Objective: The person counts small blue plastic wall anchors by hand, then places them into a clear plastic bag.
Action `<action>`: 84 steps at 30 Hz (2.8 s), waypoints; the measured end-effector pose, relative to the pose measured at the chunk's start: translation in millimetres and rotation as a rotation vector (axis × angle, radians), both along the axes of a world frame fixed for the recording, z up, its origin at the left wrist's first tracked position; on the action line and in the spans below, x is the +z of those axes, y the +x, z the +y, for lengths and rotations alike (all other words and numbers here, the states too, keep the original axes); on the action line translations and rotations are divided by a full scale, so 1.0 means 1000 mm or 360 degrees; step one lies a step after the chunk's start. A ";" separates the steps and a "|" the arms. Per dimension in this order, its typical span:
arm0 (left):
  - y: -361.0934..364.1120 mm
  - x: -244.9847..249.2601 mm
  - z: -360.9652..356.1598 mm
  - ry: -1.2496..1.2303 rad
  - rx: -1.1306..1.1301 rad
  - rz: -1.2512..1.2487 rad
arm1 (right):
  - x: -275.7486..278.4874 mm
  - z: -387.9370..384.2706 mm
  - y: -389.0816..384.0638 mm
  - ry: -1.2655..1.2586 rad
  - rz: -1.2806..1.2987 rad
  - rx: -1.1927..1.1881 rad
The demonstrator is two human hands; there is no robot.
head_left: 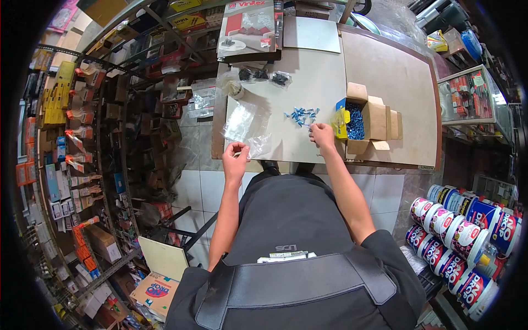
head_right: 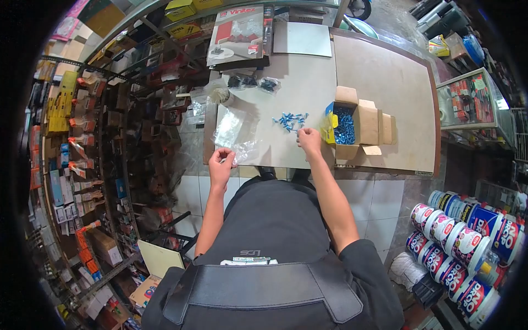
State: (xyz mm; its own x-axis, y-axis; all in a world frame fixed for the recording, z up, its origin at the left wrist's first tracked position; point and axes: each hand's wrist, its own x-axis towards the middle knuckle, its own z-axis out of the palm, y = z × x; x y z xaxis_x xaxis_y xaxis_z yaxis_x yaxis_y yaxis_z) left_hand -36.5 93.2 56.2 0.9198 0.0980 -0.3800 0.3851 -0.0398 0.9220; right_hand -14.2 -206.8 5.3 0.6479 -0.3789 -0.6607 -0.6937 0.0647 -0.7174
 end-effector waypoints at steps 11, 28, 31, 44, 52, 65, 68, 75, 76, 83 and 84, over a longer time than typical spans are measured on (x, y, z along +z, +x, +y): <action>-0.003 -0.001 0.003 0.0008 0.0076 0.0020 | 0.010 -0.003 0.000 0.0291 -0.0520 -0.0419; 0.005 0.002 -0.008 0.0008 -0.0009 0.0015 | 0.044 -0.125 -0.009 -0.1362 -0.0076 0.0941; 0.004 0.002 -0.008 0.0025 -0.0017 -0.0007 | 0.039 -0.135 -0.015 -0.1281 -0.0099 0.1049; 0.002 0.006 -0.008 -0.0012 -0.0021 0.0008 | 0.039 -0.136 -0.040 -0.0887 -0.0551 0.0023; -0.001 0.004 -0.006 0.0013 -0.0031 0.0001 | 0.040 -0.140 -0.044 0.0298 -0.0712 -0.0436; -0.006 0.002 0.000 -0.0003 -0.0028 -0.0016 | 0.017 -0.023 -0.030 0.1203 -0.0340 -0.0422; -0.009 -0.002 0.004 -0.0003 -0.0002 -0.0039 | 0.002 -0.010 -0.021 0.1097 -0.0303 -0.0416; -0.013 0.002 0.003 0.0009 0.0017 -0.0017 | 0.006 -0.003 0.000 0.1008 -0.0290 -0.0605; -0.013 0.003 0.002 0.0017 0.0032 -0.0013 | 0.011 -0.004 0.001 0.1003 -0.0313 -0.0588; -0.012 0.001 0.007 0.0003 0.0033 0.0012 | 0.057 -0.049 -0.011 -0.0267 -0.0956 -0.0691; -0.012 0.001 0.008 0.0003 0.0029 0.0014 | 0.060 -0.060 -0.011 -0.0269 -0.0954 -0.0694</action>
State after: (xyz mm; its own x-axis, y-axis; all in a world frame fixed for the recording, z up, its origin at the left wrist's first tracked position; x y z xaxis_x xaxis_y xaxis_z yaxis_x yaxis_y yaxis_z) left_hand -48.7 100.7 57.2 0.9144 0.1155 -0.3879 0.3940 -0.0341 0.9185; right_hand -25.6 -266.6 65.4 0.6463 -0.7476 -0.1531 -0.1189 0.0995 -0.9879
